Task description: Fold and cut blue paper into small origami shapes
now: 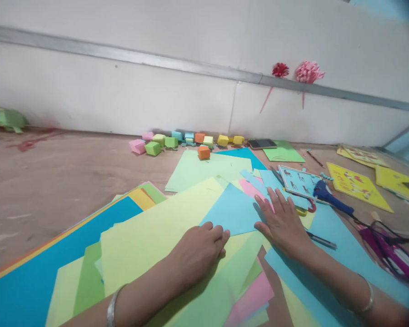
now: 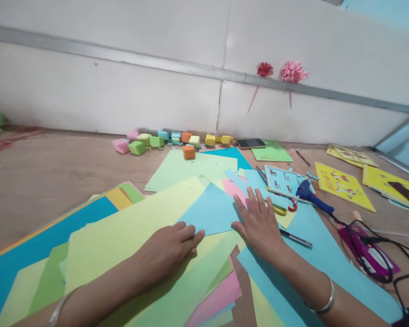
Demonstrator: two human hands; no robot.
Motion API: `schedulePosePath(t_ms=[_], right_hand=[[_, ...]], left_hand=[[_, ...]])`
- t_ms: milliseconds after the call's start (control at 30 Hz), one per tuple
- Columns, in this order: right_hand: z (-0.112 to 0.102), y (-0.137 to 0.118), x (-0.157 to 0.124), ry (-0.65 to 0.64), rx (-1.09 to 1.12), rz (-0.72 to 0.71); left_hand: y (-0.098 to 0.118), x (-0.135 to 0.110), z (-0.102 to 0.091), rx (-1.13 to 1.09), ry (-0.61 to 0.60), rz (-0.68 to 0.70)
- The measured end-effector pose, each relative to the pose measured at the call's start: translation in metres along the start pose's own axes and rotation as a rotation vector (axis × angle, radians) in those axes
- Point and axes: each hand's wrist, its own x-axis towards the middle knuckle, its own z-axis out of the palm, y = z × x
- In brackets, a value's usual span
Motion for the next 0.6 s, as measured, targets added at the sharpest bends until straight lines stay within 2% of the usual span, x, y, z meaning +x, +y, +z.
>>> schedulePosePath(t_ms=[200,333,400,467,533,600], right_hand=[[0.0,0.01,-0.006,-0.004,-0.013,-0.003],[-0.012,0.02,-0.004,0.108,-0.019,-0.014],[-0.023,0.017,-0.004,0.195,0.012,-0.118],[-0.033,0.005,-0.004,0.243,0.043,-0.288],[-0.039,-0.013,-0.003,0.217,0.028,-0.399],[-0.042,-0.029,-0.002,0.197,-0.017,-0.407]], left_hand=[[-0.002,0.0,-0.004,-0.014,-0.025,-0.001],[-0.003,-0.001,-0.004,-0.034,-0.008,-0.03],[-0.002,-0.001,-0.002,-0.063,0.033,-0.05],[0.0,0.0,0.0,-0.088,0.109,-0.074],[0.003,0.0,0.002,-0.104,0.208,-0.094],[0.006,-0.001,0.004,-0.122,0.287,-0.097]])
